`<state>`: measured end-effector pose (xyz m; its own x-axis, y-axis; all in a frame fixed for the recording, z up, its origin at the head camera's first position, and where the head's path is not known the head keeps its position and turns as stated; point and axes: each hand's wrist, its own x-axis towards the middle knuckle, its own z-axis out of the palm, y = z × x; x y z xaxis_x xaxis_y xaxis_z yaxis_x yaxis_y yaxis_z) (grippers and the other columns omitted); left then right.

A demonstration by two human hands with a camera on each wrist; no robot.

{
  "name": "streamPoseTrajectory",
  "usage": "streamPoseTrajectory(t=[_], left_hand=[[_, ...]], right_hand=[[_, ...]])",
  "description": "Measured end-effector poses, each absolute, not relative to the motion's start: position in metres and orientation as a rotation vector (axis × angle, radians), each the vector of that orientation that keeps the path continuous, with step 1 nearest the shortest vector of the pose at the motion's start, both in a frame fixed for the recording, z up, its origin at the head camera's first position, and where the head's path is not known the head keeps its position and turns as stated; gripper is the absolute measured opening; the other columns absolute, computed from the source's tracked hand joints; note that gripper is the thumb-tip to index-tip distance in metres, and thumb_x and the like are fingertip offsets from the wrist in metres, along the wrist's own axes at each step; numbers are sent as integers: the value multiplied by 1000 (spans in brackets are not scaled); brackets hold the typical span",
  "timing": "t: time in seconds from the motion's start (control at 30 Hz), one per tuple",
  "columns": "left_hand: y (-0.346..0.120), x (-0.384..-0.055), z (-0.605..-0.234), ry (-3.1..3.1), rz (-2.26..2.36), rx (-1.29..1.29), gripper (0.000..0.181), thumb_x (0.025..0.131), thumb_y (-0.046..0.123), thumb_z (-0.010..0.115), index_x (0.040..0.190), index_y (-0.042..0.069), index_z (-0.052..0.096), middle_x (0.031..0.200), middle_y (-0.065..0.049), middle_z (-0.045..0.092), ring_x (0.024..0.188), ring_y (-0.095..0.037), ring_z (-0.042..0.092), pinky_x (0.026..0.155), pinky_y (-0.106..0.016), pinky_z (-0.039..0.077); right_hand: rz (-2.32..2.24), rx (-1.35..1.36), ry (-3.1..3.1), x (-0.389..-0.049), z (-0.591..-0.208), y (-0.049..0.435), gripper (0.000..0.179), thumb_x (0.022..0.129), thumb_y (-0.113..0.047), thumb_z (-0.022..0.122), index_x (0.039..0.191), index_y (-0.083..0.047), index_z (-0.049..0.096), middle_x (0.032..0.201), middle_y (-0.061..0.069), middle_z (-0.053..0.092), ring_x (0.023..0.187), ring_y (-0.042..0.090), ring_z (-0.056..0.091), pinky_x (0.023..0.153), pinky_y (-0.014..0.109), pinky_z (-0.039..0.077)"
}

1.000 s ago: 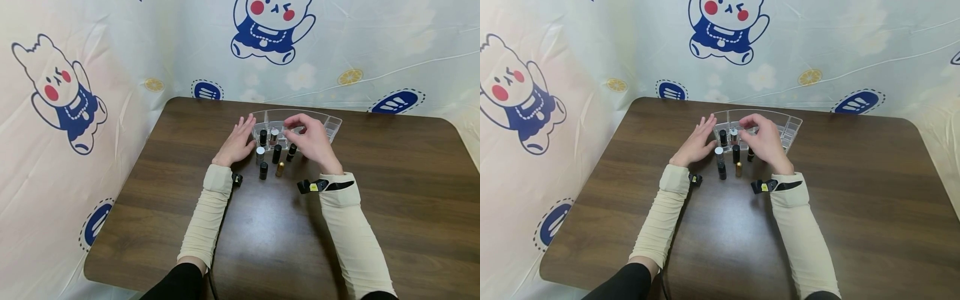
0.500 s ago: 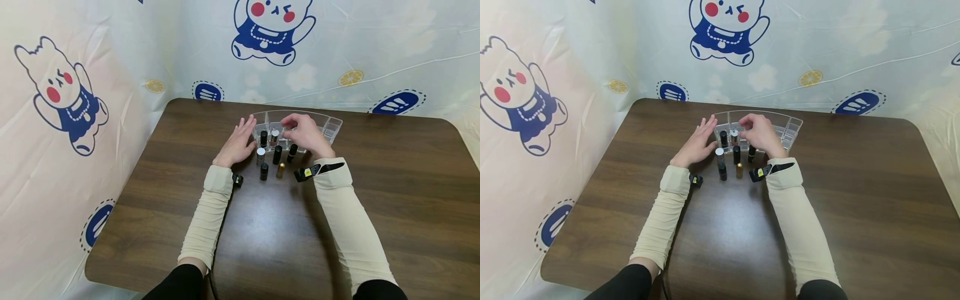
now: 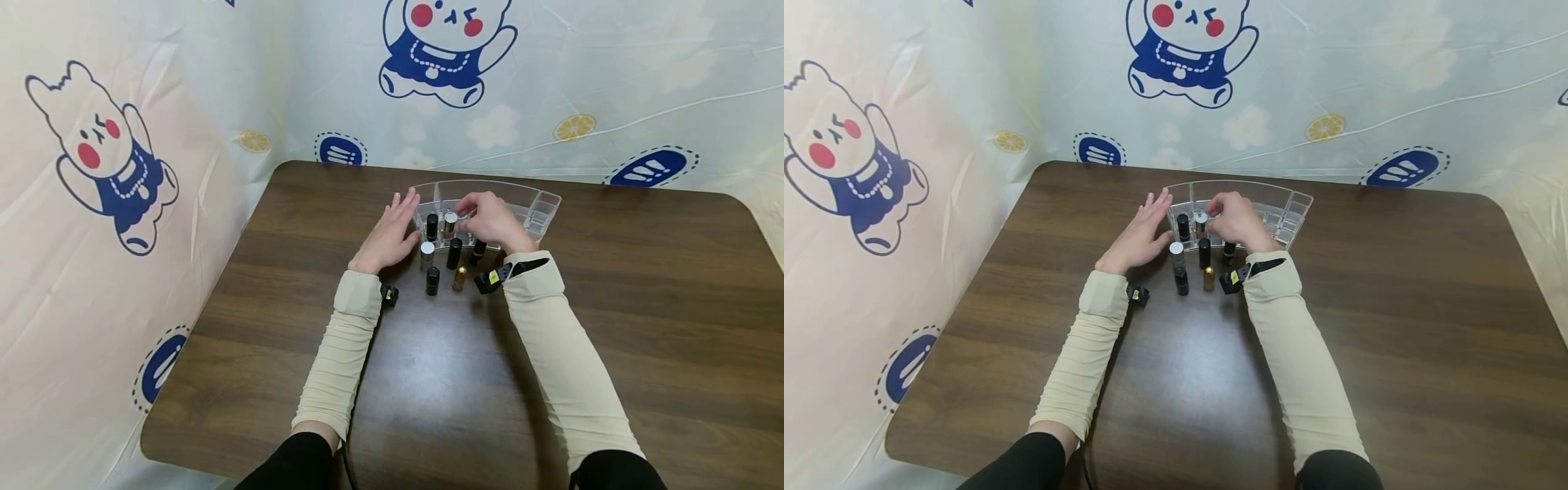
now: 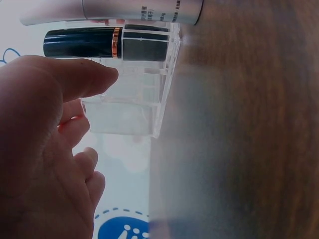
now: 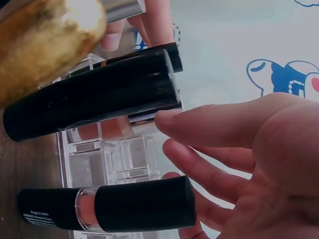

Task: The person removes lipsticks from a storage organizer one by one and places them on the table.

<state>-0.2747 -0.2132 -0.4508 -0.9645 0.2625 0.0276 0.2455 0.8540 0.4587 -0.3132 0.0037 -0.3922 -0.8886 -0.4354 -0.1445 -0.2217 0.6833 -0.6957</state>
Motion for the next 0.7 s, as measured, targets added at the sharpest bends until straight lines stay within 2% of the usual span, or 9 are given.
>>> streamPoseTrajectory(t=[0.13, 0.37, 0.7], left_hand=[[-213, -275, -451, 2989, 743, 410, 70, 100, 24, 49, 157, 14, 8, 164, 2, -2, 151, -21, -7, 124, -43, 6], [-213, -275, -451, 2985, 749, 400, 70, 100, 24, 49, 157, 14, 10, 165, 3, -1, 151, -21, -7, 124, -41, 4], [-213, -275, -450, 2985, 750, 402, 71, 100, 24, 49, 157, 16, 9, 164, 3, -2, 151, -21, -7, 124, -43, 6]], right_hand=[[-999, -541, 2606, -315, -396, 1, 34, 81, -5, 66, 115, 2, 64, 107, 18, 67, 96, 30, 63, 84, 39, 48], [-961, -546, 2593, -317, -398, -2, 39, 81, -7, 71, 118, 2, 63, 108, 19, 66, 101, 32, 59, 92, 44, 46], [-920, -587, 2597, -319, -401, -5, 38, 82, -8, 71, 118, 2, 62, 107, 20, 67, 99, 32, 61, 89, 44, 47]])
